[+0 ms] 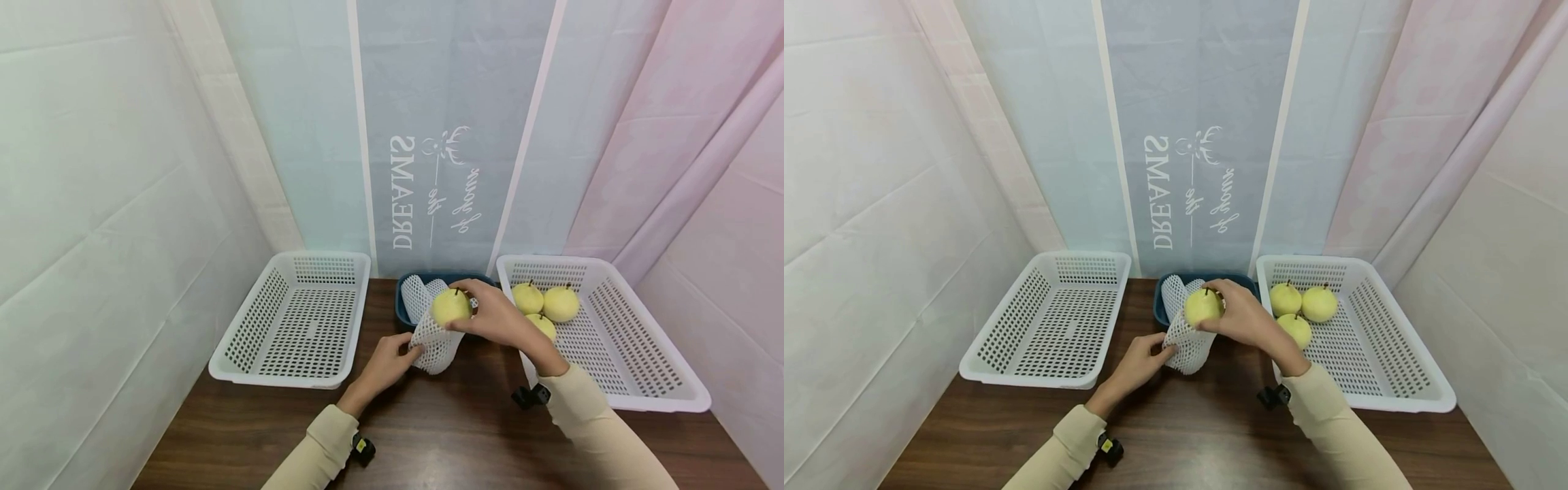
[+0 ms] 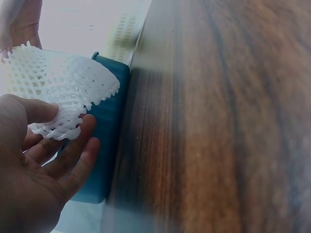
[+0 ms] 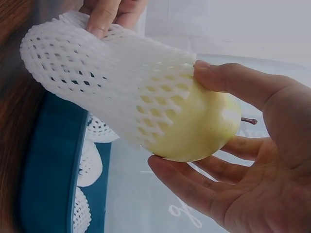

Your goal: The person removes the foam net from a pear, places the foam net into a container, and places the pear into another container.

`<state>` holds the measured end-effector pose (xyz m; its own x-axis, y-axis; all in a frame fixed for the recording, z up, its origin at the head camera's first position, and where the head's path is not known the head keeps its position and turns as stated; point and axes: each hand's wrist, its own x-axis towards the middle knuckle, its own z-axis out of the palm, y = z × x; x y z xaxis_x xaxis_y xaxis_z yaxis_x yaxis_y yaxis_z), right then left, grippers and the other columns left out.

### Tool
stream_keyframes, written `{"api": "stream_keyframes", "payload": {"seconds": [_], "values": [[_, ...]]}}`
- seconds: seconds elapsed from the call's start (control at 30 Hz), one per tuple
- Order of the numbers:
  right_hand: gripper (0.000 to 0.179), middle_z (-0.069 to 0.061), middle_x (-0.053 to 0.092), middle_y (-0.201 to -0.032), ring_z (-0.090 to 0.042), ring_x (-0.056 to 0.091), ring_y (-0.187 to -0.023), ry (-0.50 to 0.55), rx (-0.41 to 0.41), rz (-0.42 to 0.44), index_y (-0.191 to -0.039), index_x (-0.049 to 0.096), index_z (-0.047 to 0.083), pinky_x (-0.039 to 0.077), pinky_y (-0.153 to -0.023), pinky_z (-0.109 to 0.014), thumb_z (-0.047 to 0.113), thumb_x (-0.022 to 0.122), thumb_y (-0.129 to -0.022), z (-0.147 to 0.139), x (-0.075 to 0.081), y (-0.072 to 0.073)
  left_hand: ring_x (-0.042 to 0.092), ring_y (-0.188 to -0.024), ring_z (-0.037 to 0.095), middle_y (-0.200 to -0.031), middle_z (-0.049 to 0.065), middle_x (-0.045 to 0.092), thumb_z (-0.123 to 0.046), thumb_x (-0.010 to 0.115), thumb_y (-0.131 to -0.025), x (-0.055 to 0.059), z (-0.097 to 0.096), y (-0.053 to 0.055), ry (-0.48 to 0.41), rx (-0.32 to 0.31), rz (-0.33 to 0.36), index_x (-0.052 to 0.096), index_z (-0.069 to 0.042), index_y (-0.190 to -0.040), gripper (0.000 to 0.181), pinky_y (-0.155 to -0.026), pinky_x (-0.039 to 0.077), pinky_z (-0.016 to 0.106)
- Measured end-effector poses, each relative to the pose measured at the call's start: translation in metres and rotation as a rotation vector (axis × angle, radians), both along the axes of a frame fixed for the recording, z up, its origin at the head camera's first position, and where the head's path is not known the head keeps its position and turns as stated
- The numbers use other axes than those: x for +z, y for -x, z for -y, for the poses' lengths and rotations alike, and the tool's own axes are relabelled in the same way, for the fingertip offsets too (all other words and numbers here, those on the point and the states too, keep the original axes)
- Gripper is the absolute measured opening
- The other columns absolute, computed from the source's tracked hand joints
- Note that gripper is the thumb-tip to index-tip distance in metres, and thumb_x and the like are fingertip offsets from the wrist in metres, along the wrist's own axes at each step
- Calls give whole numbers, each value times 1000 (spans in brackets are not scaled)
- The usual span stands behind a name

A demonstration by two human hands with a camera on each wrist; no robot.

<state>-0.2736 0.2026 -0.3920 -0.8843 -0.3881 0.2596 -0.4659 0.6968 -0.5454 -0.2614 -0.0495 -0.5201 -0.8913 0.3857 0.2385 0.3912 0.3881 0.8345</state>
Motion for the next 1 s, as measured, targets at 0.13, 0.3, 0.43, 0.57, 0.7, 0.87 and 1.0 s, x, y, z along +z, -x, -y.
{"api": "stream_keyframes", "payload": {"seconds": [0.13,0.3,0.43,0.57,0.7,0.87,1.0], "values": [[74,-18,68,-139,-34,67,-120,4,-6,1,-141,63,1,57,-97,-53,29,94,-80,-3,2,3,73,-111,21,-121,3,79,-25,67,-107,0,0,-1,1,11,-3,76,-11,-125,25,-96,60,46],[74,-19,67,-141,-37,66,-125,10,-15,12,-142,63,2,55,-100,-57,29,93,-80,-7,3,5,73,-108,20,-119,4,79,-24,67,-106,1,-1,-2,3,26,3,76,-10,-123,24,-95,60,46],[75,-19,65,-144,-39,64,-128,12,-21,26,-144,62,2,54,-101,-58,30,92,-82,-10,3,8,72,-105,17,-117,2,79,-24,68,-105,2,-2,-2,12,40,7,77,-11,-122,23,-93,60,40],[74,-20,64,-145,-41,64,-128,16,-26,26,-144,61,1,54,-102,-60,29,91,-83,-13,3,10,71,-101,14,-114,0,79,-26,67,-106,0,-1,-1,21,54,-2,77,-14,-120,21,-88,58,31],[75,-21,64,-145,-41,65,-124,22,-37,32,-146,60,0,55,-99,-60,28,91,-84,-16,3,11,70,-98,10,-112,-1,80,-26,67,-106,-1,-1,0,24,61,-5,77,-14,-119,20,-85,56,27],[75,-21,64,-144,-38,65,-122,20,-44,30,-147,59,-1,55,-97,-56,26,90,-84,-20,4,12,68,-94,6,-112,0,80,-25,67,-106,1,-1,-1,33,78,2,76,-14,-120,20,-83,55,25],[73,-21,64,-144,-39,64,-124,19,-58,34,-146,60,1,53,-98,-57,27,90,-85,-23,5,14,67,-89,6,-109,0,79,-24,66,-106,3,-2,0,39,93,-5,76,-14,-119,19,-80,54,24]]}}
